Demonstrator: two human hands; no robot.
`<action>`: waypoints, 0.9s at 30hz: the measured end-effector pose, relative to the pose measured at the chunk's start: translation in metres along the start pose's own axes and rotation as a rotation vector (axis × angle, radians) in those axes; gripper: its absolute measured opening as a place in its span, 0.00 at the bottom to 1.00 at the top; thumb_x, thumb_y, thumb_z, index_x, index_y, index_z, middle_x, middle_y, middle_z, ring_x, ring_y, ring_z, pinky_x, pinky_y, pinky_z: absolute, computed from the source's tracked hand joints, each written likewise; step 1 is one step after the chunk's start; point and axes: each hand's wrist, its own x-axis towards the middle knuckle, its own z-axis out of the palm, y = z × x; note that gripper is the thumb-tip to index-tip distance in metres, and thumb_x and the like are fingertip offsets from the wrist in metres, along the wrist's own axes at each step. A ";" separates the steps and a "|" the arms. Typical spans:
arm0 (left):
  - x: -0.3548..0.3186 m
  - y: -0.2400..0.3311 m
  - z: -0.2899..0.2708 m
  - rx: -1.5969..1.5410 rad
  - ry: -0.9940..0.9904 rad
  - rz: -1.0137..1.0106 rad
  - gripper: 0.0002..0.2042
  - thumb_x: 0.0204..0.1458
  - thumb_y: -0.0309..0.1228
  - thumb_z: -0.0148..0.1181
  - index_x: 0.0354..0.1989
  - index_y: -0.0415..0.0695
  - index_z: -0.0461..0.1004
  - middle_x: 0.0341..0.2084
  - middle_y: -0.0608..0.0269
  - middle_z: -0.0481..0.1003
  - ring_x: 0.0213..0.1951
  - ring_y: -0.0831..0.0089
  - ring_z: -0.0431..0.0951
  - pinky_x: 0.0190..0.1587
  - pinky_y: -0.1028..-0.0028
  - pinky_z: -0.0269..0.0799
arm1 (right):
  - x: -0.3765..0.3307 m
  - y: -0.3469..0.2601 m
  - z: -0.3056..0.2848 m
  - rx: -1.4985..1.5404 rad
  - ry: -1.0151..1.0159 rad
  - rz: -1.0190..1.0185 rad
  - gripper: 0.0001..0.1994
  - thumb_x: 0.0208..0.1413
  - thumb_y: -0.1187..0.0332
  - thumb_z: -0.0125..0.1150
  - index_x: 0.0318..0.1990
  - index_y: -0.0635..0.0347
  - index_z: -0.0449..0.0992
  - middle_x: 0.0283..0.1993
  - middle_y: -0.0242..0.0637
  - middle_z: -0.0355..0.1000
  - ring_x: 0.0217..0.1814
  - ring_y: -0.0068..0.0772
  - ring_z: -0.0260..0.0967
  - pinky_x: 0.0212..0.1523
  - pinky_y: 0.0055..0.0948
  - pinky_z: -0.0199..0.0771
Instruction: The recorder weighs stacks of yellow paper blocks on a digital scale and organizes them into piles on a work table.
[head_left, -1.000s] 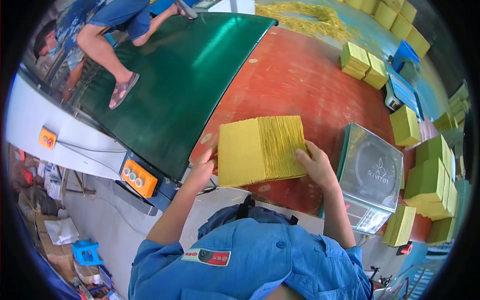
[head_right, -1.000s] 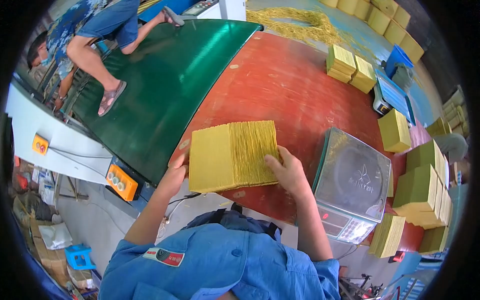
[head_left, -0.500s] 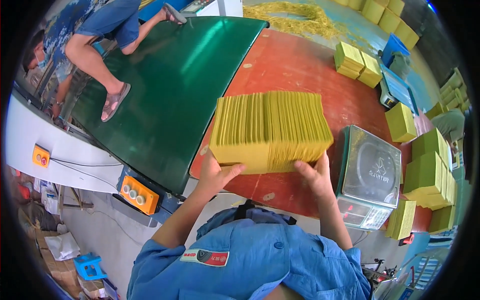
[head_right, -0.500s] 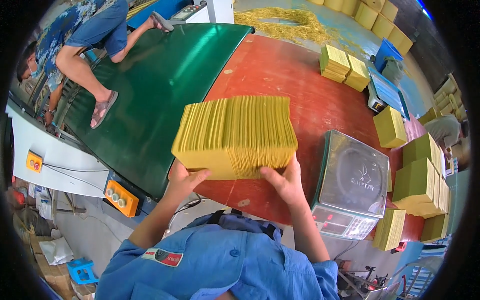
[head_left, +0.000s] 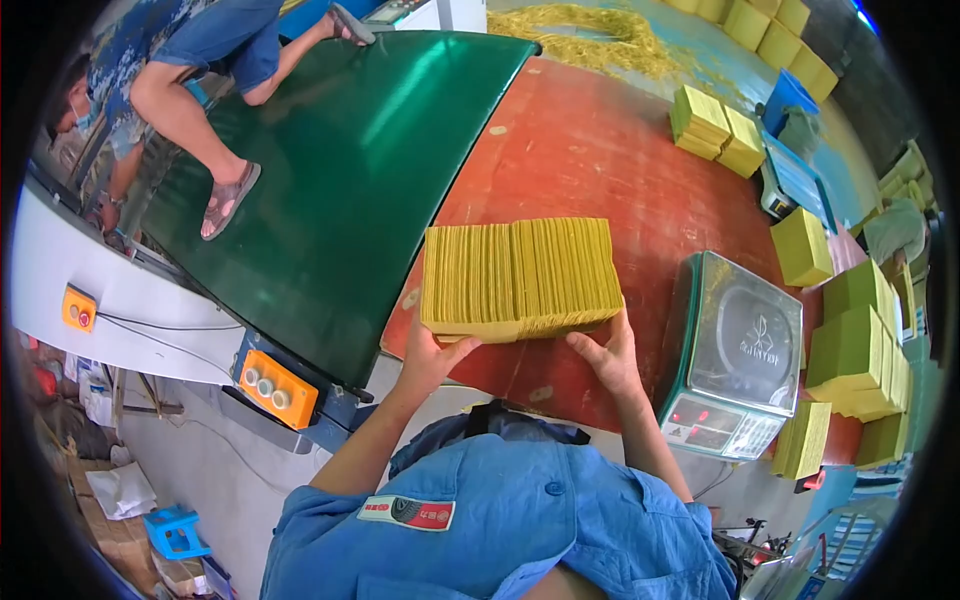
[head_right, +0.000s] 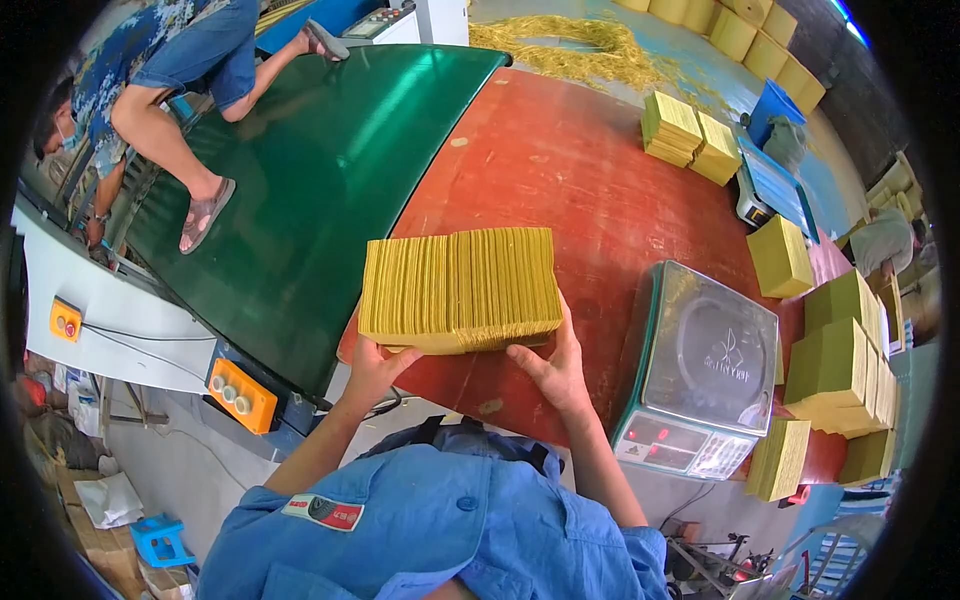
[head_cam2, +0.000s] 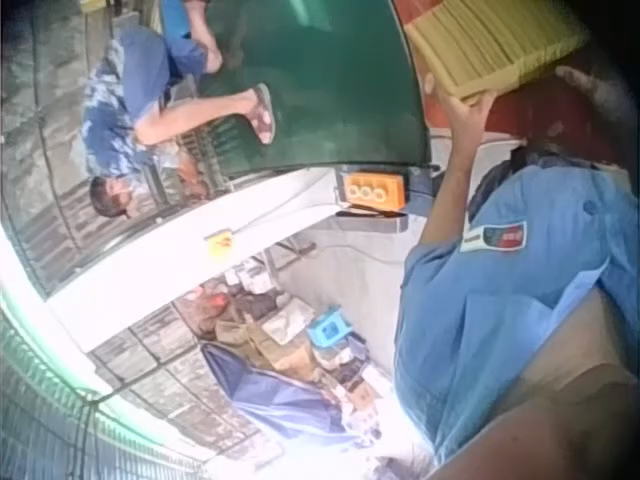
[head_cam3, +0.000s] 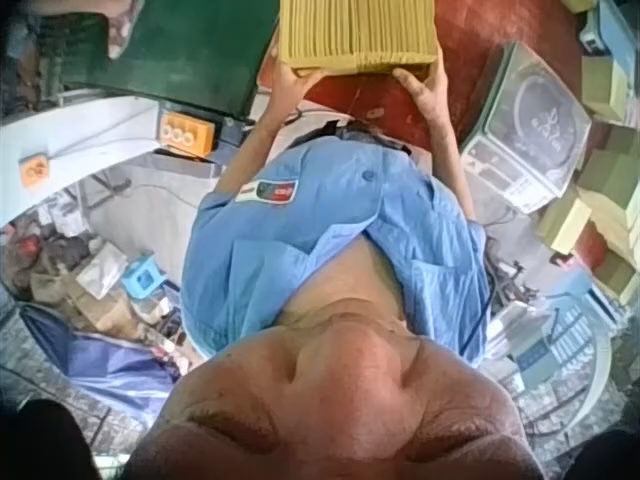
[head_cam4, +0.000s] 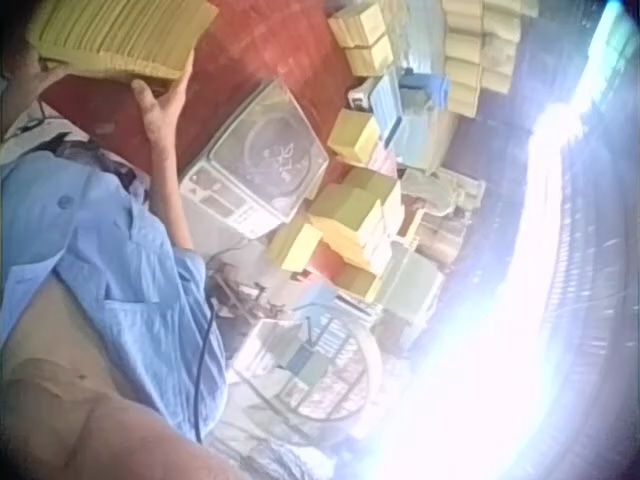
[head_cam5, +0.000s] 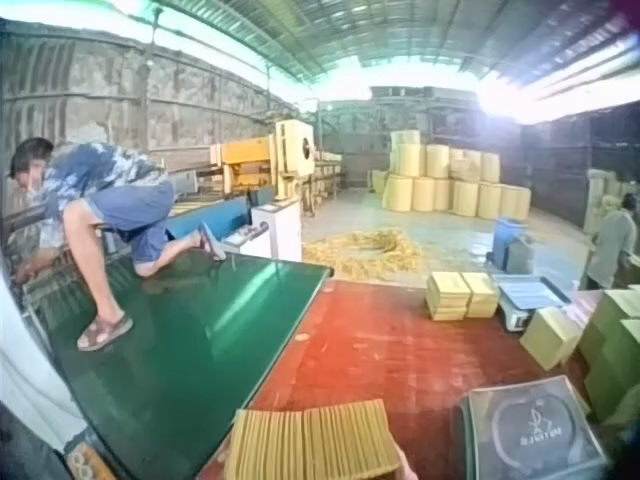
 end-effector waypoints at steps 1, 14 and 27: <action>-0.001 -0.001 0.001 0.000 0.005 0.001 0.31 0.47 0.24 0.72 0.60 0.37 0.64 0.50 0.57 0.74 0.51 0.69 0.76 0.54 0.69 0.73 | 0.000 0.001 0.001 0.011 0.004 -0.007 0.48 0.48 0.66 0.76 0.73 0.63 0.50 0.67 0.44 0.63 0.71 0.38 0.57 0.71 0.39 0.55; 0.001 0.034 0.017 -0.088 0.000 0.009 0.23 0.50 0.25 0.71 0.54 0.37 0.70 0.46 0.60 0.77 0.48 0.70 0.77 0.52 0.69 0.73 | -0.004 -0.019 0.010 0.223 0.099 -0.017 0.31 0.49 0.70 0.76 0.60 0.67 0.68 0.55 0.41 0.73 0.57 0.35 0.70 0.60 0.35 0.69; 0.002 0.034 0.027 -0.134 -0.064 -0.126 0.21 0.50 0.18 0.69 0.53 0.33 0.72 0.47 0.55 0.78 0.48 0.67 0.79 0.53 0.68 0.75 | -0.022 0.013 0.022 0.261 0.129 0.141 0.48 0.48 0.74 0.75 0.73 0.64 0.49 0.71 0.41 0.58 0.72 0.34 0.56 0.70 0.36 0.60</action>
